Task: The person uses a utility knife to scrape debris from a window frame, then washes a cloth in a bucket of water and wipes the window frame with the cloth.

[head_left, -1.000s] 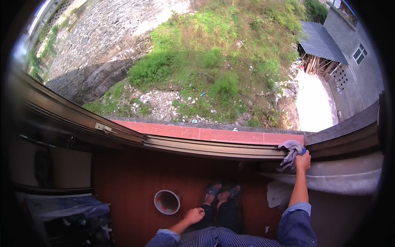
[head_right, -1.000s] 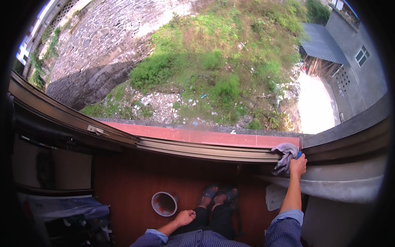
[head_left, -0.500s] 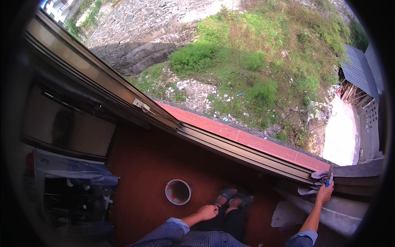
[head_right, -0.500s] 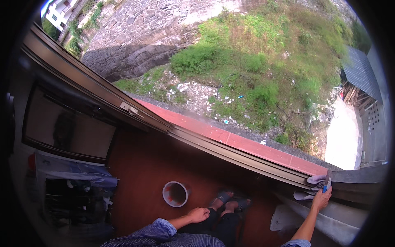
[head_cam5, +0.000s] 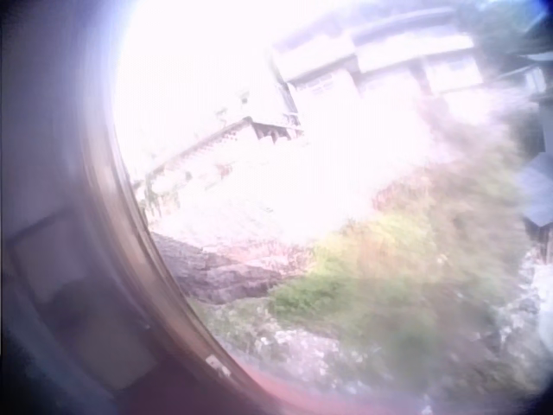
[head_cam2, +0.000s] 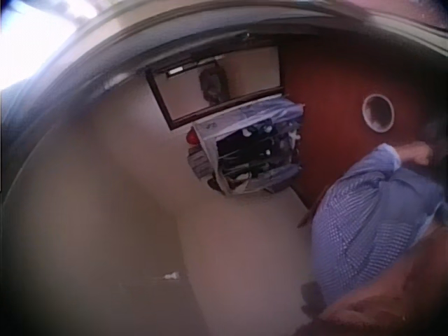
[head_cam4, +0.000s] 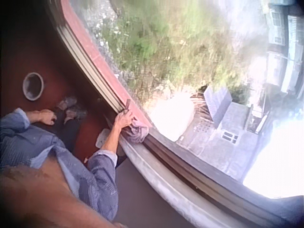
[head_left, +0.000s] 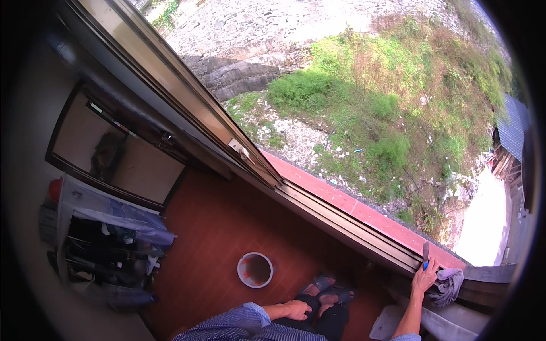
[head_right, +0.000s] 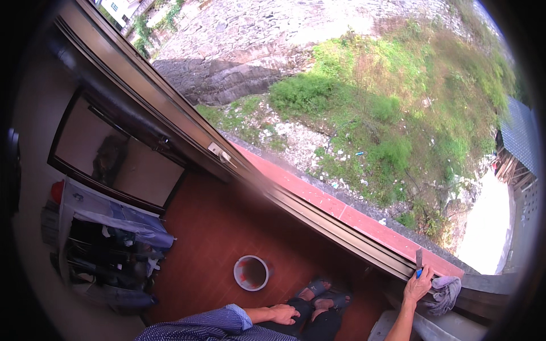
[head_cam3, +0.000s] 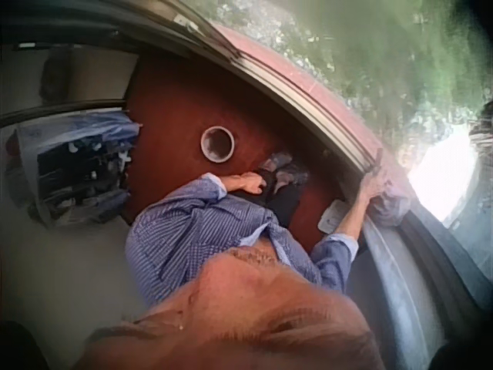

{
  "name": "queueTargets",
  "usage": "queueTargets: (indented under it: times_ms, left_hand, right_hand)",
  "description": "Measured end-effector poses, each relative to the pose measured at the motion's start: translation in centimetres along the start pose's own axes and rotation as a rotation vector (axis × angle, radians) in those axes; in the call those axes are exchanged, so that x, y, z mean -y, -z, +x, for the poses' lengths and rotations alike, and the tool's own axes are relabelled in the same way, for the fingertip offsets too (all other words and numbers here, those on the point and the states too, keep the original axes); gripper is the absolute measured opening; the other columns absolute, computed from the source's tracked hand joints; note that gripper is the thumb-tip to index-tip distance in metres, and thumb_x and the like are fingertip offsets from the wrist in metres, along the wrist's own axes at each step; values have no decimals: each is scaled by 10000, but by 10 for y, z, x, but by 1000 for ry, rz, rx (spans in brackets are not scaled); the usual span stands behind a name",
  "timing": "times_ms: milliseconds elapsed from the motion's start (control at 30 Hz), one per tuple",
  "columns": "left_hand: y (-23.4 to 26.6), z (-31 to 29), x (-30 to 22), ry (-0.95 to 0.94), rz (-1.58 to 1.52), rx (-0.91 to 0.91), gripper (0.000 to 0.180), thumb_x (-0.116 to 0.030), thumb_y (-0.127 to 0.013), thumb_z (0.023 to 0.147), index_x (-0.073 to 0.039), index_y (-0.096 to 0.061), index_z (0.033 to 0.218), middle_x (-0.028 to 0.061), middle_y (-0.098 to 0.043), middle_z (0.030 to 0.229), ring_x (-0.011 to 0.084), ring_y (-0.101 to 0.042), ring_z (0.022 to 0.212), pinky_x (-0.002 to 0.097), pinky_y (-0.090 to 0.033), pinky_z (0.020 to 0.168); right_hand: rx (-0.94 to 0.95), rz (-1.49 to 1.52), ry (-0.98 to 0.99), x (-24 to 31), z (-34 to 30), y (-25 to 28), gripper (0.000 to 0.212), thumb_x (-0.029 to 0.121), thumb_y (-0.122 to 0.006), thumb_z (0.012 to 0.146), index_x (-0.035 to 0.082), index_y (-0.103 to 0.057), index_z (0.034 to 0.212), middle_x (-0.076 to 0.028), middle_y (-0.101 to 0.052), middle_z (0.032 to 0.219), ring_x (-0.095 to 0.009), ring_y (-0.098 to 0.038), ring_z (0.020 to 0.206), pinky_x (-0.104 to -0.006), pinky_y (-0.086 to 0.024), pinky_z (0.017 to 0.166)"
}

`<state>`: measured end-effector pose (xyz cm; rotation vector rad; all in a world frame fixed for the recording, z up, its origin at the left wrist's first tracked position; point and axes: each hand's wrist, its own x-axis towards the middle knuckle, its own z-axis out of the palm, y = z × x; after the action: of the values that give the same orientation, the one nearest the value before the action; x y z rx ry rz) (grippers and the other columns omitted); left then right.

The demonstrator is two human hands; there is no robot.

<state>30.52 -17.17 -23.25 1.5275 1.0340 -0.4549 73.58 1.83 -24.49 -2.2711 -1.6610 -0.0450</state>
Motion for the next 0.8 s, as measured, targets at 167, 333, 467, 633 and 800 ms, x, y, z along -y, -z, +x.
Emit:
queueTargets:
  times_ms: [167, 333, 467, 633, 800]
  left_hand:
    - [-9, -6, -7, -109, 178, 13, 228, -256, -586, 820, -95, -666, 959, 138, -654, 1044, 366, -603, 1034, 493, -502, 832]
    - [-18, 19, -5, -88, 225, -4, 204, -238, -576, 831, -69, -656, 914, 151, -653, 964, 368, -623, 945, 502, -517, 749]
    - [-20, 28, -13, -46, 288, -52, 204, -211, -576, 815, -50, -665, 904, 183, -679, 899, 383, -652, 845, 497, -528, 726]
    - [-7, 28, -38, 39, 194, 0, 258, -237, -589, 803, -33, -673, 937, 202, -689, 911, 388, -660, 886, 494, -523, 753]
    - [4, 1, -86, 88, 111, 21, 276, -242, -600, 805, -28, -686, 957, 206, -692, 954, 378, -660, 951, 483, -516, 790]
  right_hand:
    - [5, -164, 29, -1, -4, -6, 344, 112, -630, 853, 88, -578, 1192, -104, -560, 1223, -370, -643, 868, -481, -495, 661]
    - [-8, -103, 25, -3, -4, -14, 353, 154, -644, 857, 109, -577, 1200, -84, -549, 1241, -356, -655, 817, -468, -505, 630]
    - [61, -160, -17, 7, -3, -18, 356, 198, -619, 879, 107, -567, 1219, -85, -525, 1267, -307, -636, 939, -457, -469, 691]
    - [82, -132, -35, 21, -2, -18, 396, 187, -598, 879, 112, -526, 1261, -92, -485, 1321, -298, -641, 884, -437, -416, 769]
    - [-8, -89, 49, 18, -4, -24, 429, 117, -592, 831, 98, -530, 1255, -104, -484, 1327, -300, -649, 807, -434, -403, 753]
